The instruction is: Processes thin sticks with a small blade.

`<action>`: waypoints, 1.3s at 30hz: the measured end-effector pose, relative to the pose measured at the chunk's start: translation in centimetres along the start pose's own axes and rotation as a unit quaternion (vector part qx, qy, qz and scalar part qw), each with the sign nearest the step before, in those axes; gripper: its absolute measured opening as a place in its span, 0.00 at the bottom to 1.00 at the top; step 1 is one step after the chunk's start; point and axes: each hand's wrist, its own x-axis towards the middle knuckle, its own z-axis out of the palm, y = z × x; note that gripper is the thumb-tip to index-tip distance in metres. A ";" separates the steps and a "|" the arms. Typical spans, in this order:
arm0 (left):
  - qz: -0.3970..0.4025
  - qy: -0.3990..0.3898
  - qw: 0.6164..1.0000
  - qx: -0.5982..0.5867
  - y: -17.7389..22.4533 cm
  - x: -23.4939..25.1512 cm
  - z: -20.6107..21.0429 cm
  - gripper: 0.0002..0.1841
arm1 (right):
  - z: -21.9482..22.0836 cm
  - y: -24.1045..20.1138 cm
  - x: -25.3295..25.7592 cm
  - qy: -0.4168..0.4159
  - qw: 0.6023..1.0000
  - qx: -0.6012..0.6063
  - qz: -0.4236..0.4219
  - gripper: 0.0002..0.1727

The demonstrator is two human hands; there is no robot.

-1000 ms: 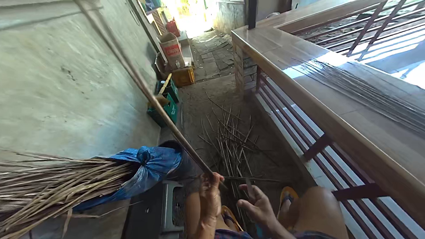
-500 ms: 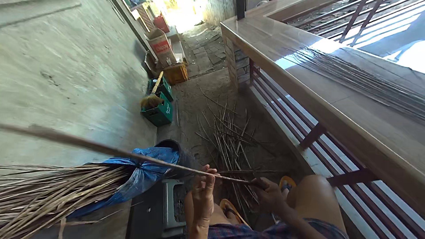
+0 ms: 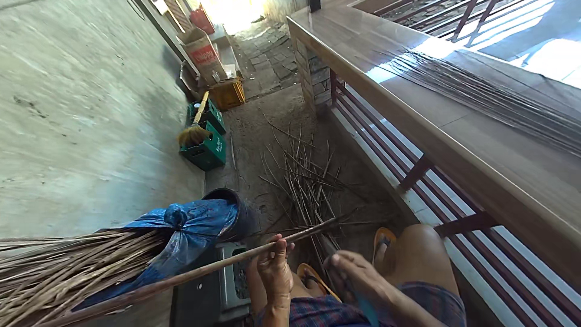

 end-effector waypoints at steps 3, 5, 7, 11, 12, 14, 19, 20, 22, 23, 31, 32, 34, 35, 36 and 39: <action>-0.001 -0.023 1.000 0.009 -0.4 -0.6 -0.1 0.13 | 1.1 1.7 0.8 -0.067 0.989 0.100 0.084 0.21; 0.011 -0.045 0.999 0.008 -0.8 -0.8 -0.5 0.13 | 1.3 1.8 1.3 -0.074 0.982 0.136 0.110 0.21; 0.028 -0.070 0.997 0.004 -1.2 -0.8 -1.3 0.10 | 1.4 1.6 1.5 -0.078 0.975 0.164 0.131 0.21; 0.063 -0.110 0.992 0.014 -1.6 -0.6 -2.1 0.08 | 1.4 1.6 1.8 -0.091 0.961 0.206 0.163 0.21; 0.070 -0.118 0.990 0.017 -1.7 -0.6 -2.3 0.09 | 1.4 1.6 1.7 -0.094 0.957 0.218 0.169 0.21; 0.084 -0.128 0.988 0.033 -1.9 -0.5 -2.6 0.08 | 1.5 1.6 1.6 -0.100 0.951 0.233 0.179 0.22; 0.087 -0.128 0.986 0.055 -2.1 -0.6 -2.9 0.09 | 1.4 1.9 1.5 -0.115 0.938 0.264 0.195 0.23; 0.087 -0.128 0.986 0.056 -2.2 -0.6 -2.9 0.09 | 1.4 1.8 1.5 -0.119 0.935 0.270 0.199 0.23; 0.086 -0.128 0.987 0.053 -2.2 -0.6 -3.0 0.09 | 1.3 1.7 1.4 -0.133 0.929 0.279 0.202 0.24; 0.084 -0.126 0.987 0.050 -2.2 -0.6 -3.1 0.09 | 1.3 1.7 1.4 -0.139 0.928 0.282 0.201 0.24; 0.083 -0.136 0.986 0.047 -2.2 -0.7 -3.2 0.10 | 1.4 2.2 1.6 -0.155 0.917 0.301 0.208 0.23; 0.084 -0.139 0.986 0.049 -2.2 -0.7 -3.2 0.10 | 1.4 2.2 1.7 -0.155 0.917 0.302 0.211 0.23; 0.084 -0.148 0.984 0.050 -2.2 -0.7 -3.2 0.10 | 1.4 2.3 1.7 -0.154 0.914 0.307 0.216 0.24; 0.085 -0.154 0.983 0.048 -2.2 -0.7 -3.2 0.10 | 1.3 2.3 1.8 -0.156 0.912 0.310 0.217 0.24; 0.087 -0.160 0.982 0.046 -2.2 -0.7 -3.3 0.10 | 1.2 2.3 1.7 -0.156 0.911 0.314 0.218 0.23; 0.095 -0.180 0.978 0.040 -2.4 -0.7 -3.4 0.09 | 1.1 2.4 1.8 -0.151 0.907 0.323 0.224 0.24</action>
